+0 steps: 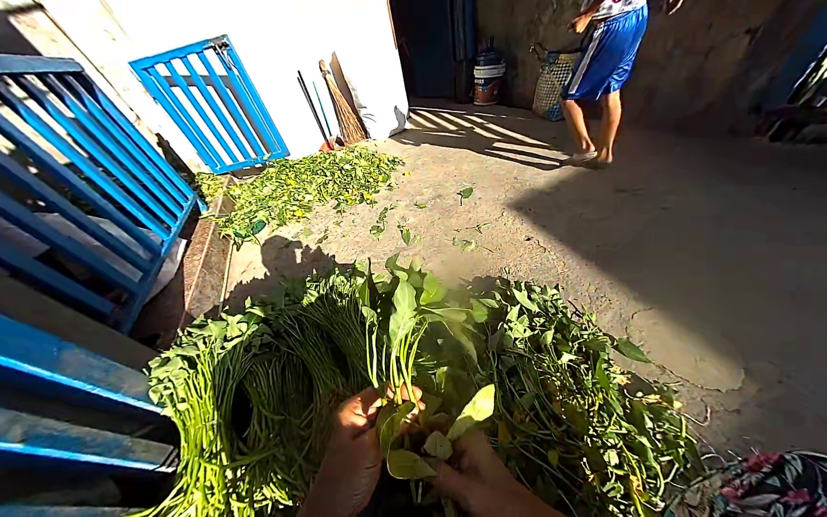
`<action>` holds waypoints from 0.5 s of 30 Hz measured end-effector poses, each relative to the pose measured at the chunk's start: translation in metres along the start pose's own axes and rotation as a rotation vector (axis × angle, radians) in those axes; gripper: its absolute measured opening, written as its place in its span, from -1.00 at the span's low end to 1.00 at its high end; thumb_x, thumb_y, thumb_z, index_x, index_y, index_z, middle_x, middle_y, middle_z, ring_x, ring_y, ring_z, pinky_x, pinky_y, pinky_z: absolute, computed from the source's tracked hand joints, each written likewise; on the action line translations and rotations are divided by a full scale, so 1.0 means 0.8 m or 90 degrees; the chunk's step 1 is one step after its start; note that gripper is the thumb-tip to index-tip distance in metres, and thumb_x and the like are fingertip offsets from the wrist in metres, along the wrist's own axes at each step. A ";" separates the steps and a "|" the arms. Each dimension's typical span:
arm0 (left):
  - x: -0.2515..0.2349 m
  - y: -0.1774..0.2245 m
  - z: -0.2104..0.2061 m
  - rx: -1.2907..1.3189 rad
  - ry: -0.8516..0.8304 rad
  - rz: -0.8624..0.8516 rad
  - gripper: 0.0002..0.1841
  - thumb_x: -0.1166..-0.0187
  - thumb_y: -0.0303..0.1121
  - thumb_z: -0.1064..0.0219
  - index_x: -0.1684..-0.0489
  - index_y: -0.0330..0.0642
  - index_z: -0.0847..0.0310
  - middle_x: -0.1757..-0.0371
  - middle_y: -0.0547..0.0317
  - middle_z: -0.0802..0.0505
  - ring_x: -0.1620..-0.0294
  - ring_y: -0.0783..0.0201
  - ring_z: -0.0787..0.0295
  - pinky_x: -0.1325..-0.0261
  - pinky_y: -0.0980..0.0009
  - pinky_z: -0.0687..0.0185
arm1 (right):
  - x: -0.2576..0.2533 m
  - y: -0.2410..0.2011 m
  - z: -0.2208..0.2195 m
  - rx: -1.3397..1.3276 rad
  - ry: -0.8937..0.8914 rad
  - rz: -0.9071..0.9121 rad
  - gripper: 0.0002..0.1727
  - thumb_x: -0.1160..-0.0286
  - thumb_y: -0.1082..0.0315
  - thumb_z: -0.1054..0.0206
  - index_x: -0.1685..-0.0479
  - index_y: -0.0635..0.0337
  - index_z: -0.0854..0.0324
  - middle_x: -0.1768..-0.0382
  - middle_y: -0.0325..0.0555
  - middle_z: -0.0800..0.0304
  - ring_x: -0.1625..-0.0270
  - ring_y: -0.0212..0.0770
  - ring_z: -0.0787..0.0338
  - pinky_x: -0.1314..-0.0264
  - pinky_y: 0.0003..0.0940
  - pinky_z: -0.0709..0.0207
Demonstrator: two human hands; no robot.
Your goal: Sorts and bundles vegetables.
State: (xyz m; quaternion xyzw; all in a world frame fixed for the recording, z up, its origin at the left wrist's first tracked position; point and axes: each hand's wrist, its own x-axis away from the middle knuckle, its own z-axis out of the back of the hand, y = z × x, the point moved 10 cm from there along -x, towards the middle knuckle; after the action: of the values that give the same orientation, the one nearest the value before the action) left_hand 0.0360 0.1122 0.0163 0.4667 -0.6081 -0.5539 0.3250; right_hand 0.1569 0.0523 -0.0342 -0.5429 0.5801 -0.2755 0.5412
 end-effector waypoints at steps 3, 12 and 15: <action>0.002 0.002 0.004 0.027 0.007 0.013 -0.77 -0.44 -0.52 -0.49 -0.01 -0.35 -0.75 0.03 -0.11 -0.89 0.05 0.10 -0.89 -0.07 0.20 -0.86 | -0.006 0.001 0.009 -0.048 0.103 -0.062 -0.68 -0.58 0.40 -0.38 -0.22 0.35 -0.59 -0.01 -0.10 -0.79 -0.01 -0.28 -0.79 -0.12 -0.31 -0.74; 0.000 -0.008 0.055 0.070 0.314 0.063 -0.85 -0.62 -0.68 -0.14 -0.01 -0.48 -0.57 0.18 -0.14 -0.83 0.28 0.12 -0.83 0.19 0.24 -0.84 | 0.035 -0.031 0.005 0.559 0.148 0.206 -0.82 -0.48 0.47 -0.29 0.04 0.30 -0.72 0.19 0.05 -0.81 0.09 -0.10 -0.85 0.01 -0.26 -0.78; 0.000 0.007 0.087 0.063 0.407 0.048 -0.89 -0.70 -0.64 -0.11 0.04 -0.46 -0.55 0.26 -0.11 -0.82 0.36 0.13 -0.83 0.22 0.24 -0.86 | 0.070 0.021 0.010 0.794 -0.081 -0.039 -0.87 -0.44 0.46 -0.36 0.11 0.29 -0.71 0.20 0.17 -0.81 0.10 0.15 -0.88 0.18 -0.01 -0.80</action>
State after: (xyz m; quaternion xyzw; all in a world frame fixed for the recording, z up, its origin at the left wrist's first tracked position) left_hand -0.0290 0.1376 0.0091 0.6094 -0.5183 -0.3366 0.4966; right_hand 0.1686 0.0068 -0.0697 -0.1564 0.2609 -0.5444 0.7817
